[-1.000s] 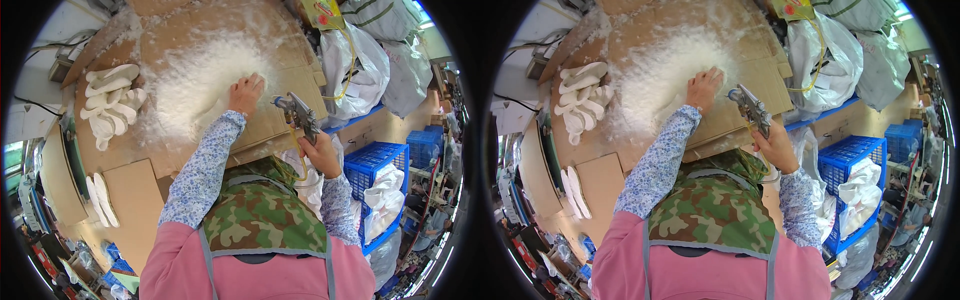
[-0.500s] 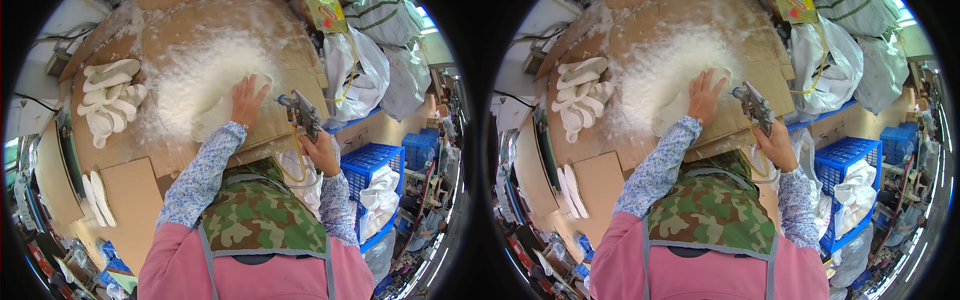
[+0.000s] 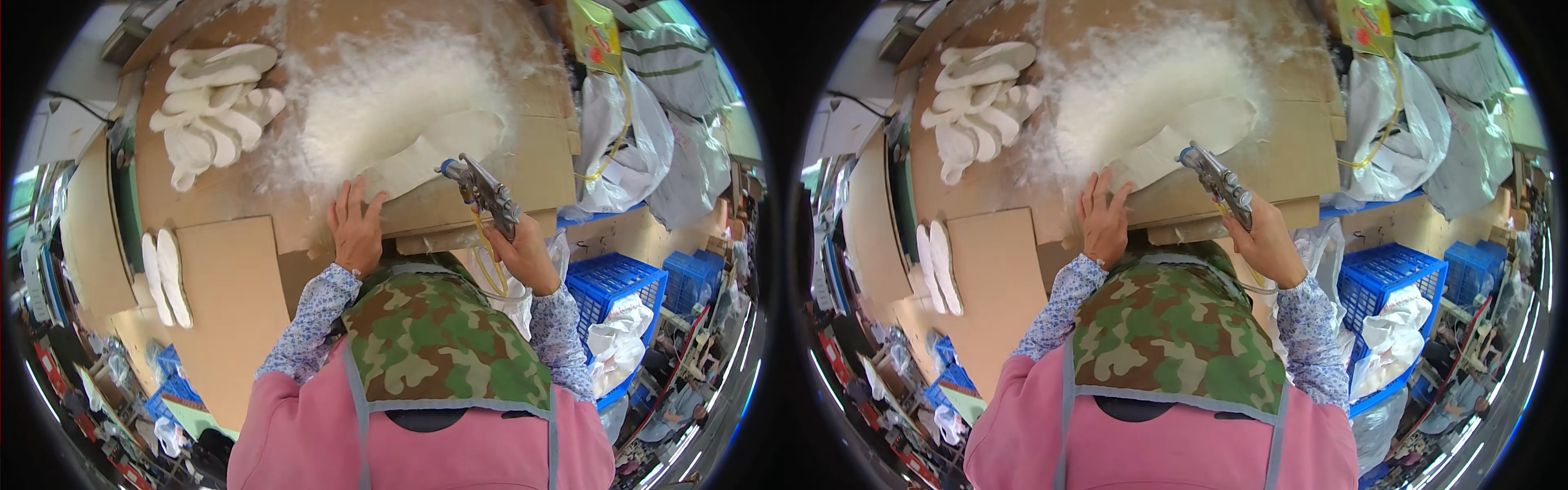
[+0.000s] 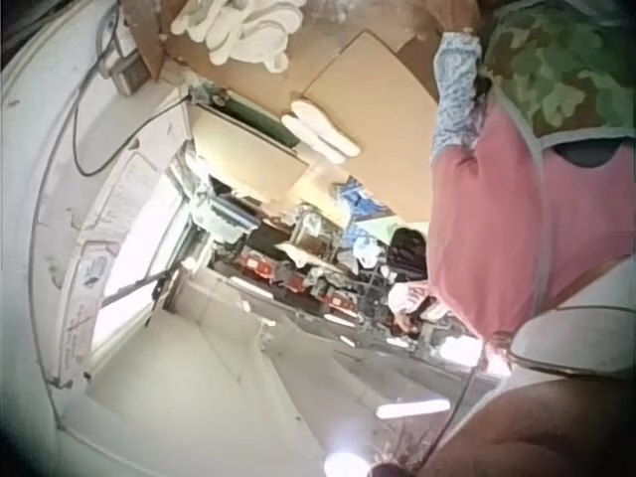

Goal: Applying adhesive spray and white fluff material to shoe insoles in a manufacturing setting.

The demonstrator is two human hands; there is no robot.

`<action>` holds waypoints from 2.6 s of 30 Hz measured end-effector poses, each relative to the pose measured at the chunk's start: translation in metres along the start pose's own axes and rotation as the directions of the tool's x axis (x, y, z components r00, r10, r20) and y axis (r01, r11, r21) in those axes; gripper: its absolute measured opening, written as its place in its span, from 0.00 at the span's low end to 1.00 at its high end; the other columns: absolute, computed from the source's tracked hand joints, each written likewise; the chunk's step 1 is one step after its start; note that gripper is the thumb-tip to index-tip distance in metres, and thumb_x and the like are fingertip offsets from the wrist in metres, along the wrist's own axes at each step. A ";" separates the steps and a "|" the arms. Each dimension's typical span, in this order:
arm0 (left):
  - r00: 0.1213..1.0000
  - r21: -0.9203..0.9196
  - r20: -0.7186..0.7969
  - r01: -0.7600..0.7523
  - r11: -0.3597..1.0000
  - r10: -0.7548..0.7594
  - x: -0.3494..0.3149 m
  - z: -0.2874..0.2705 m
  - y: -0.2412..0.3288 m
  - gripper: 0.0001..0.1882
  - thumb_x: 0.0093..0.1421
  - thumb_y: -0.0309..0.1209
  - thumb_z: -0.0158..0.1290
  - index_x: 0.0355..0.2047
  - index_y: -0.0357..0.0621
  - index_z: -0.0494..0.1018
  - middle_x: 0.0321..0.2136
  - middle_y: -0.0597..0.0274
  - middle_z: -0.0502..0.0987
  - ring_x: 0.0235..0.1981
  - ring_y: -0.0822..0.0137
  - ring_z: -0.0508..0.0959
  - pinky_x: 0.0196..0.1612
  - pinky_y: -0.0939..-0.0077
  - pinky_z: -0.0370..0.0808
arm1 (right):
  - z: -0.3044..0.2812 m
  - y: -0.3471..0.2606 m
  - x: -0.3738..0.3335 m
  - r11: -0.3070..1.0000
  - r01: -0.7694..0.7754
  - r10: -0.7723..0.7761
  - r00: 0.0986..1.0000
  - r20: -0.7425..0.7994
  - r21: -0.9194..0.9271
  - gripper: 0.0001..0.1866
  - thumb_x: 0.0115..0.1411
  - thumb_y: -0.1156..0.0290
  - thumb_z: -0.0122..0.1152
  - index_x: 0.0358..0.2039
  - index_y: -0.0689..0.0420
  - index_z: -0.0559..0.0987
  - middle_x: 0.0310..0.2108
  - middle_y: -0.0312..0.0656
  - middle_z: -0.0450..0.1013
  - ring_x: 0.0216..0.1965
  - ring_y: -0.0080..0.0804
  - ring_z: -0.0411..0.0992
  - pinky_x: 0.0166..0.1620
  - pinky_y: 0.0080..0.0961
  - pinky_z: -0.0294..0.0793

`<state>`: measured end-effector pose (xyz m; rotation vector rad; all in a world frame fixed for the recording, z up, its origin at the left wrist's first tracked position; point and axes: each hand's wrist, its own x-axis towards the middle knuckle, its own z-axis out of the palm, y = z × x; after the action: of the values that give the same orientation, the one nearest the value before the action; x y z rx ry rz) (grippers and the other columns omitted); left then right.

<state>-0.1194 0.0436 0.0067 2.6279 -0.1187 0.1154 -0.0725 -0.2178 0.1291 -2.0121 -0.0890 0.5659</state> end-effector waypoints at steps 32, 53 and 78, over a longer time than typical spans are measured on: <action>0.986 -0.198 -0.157 0.018 0.980 -0.049 0.053 -0.001 -0.006 0.26 0.51 0.21 0.45 0.54 0.40 0.66 0.48 0.48 0.68 0.51 0.49 0.66 0.54 0.57 0.64 | 0.035 0.002 -0.025 0.982 0.146 -0.145 0.989 0.015 -0.122 0.22 0.57 0.75 0.57 0.53 0.62 0.69 0.46 0.55 0.72 0.47 0.54 0.70 0.49 0.39 0.70; 0.986 -0.599 -0.108 0.038 0.800 -0.127 0.084 -0.058 0.113 0.36 0.54 0.19 0.47 0.64 0.49 0.57 0.51 0.45 0.69 0.49 0.46 0.71 0.54 0.63 0.69 | -0.067 0.080 -0.040 0.950 0.077 0.003 0.968 -0.253 0.304 0.15 0.60 0.79 0.52 0.48 0.64 0.74 0.27 0.31 0.71 0.16 0.11 0.58 0.19 0.14 0.55; -0.226 -0.917 -0.384 -0.026 0.399 -0.896 -0.339 -0.103 0.080 0.33 0.54 0.21 0.50 0.62 0.45 0.55 0.50 0.54 0.69 0.51 0.63 0.71 0.54 0.69 0.70 | 0.016 -0.041 0.013 0.927 0.325 -0.155 0.784 0.601 -0.184 0.16 0.60 0.70 0.61 0.17 0.59 0.70 0.15 0.38 0.66 0.17 0.26 0.62 0.22 0.27 0.61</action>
<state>-0.4701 0.0461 0.0998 0.9611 1.2896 1.2914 -0.0604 -0.1806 0.1535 -1.9810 -0.8364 1.0284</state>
